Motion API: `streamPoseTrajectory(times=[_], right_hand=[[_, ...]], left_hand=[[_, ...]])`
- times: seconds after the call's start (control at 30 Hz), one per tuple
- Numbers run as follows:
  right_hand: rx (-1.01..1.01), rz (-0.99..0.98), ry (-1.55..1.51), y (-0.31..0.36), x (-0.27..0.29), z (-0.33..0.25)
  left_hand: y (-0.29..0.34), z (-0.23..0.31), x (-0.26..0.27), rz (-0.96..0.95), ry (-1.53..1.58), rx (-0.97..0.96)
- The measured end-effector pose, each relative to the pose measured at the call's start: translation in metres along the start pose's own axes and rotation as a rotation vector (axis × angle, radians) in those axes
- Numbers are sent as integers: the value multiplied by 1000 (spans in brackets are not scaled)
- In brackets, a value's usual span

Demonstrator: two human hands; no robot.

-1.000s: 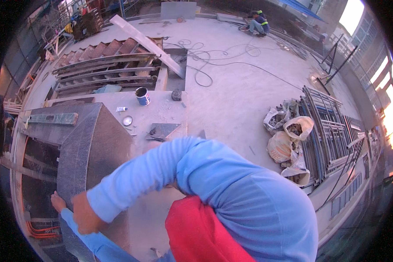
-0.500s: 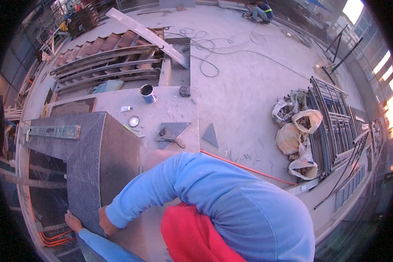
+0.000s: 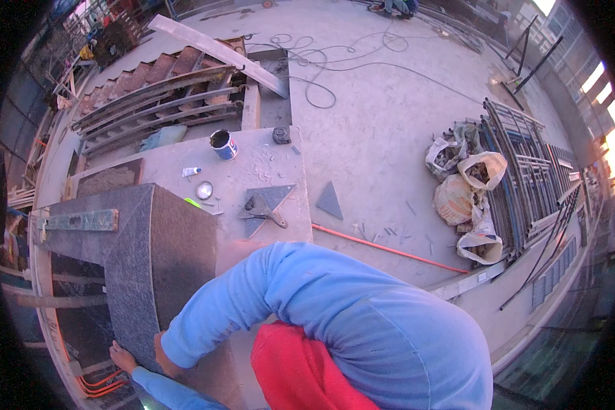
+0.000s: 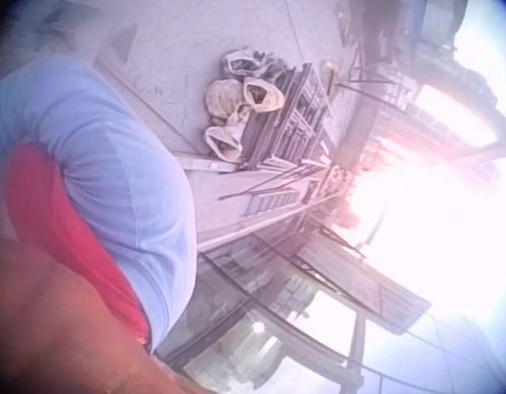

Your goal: The person positions and secures stone tiles onto a curved architectural element, using a trowel to apply adhesive and a level to check alignment. The person repeatedly adjusts the tiles and applies adhesive to ensure proper fit.

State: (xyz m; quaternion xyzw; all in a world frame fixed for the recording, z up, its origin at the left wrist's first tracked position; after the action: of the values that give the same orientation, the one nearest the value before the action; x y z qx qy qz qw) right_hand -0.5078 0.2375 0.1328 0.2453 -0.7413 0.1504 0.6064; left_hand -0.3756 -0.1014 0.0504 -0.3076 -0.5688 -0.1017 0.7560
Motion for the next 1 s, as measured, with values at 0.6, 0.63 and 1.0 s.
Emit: streamPoseTrajectory(times=[0.6,0.63,1.0], right_hand=[[-129,73,23,0,-1,30],[-129,99,36,0,1,30],[-212,156,24,13,13,35]], left_hand=[[1,5,2,18,-11,-37],[1,6,3,20,-14,-30],[-1,-4,-3,36,14,-37]])
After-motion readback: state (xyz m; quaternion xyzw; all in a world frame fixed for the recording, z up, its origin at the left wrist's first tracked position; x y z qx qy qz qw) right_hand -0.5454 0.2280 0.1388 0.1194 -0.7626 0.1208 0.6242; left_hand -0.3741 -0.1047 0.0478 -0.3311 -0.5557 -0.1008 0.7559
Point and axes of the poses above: each hand's wrist, its own y-axis away from the middle knuckle, its own x-axis out of the back of the hand, z = x × y, the point moved 10 cm from there along -y, towards the middle knuckle, and after that the axes turned 7 degrees about -x, right-handed, at the moved point
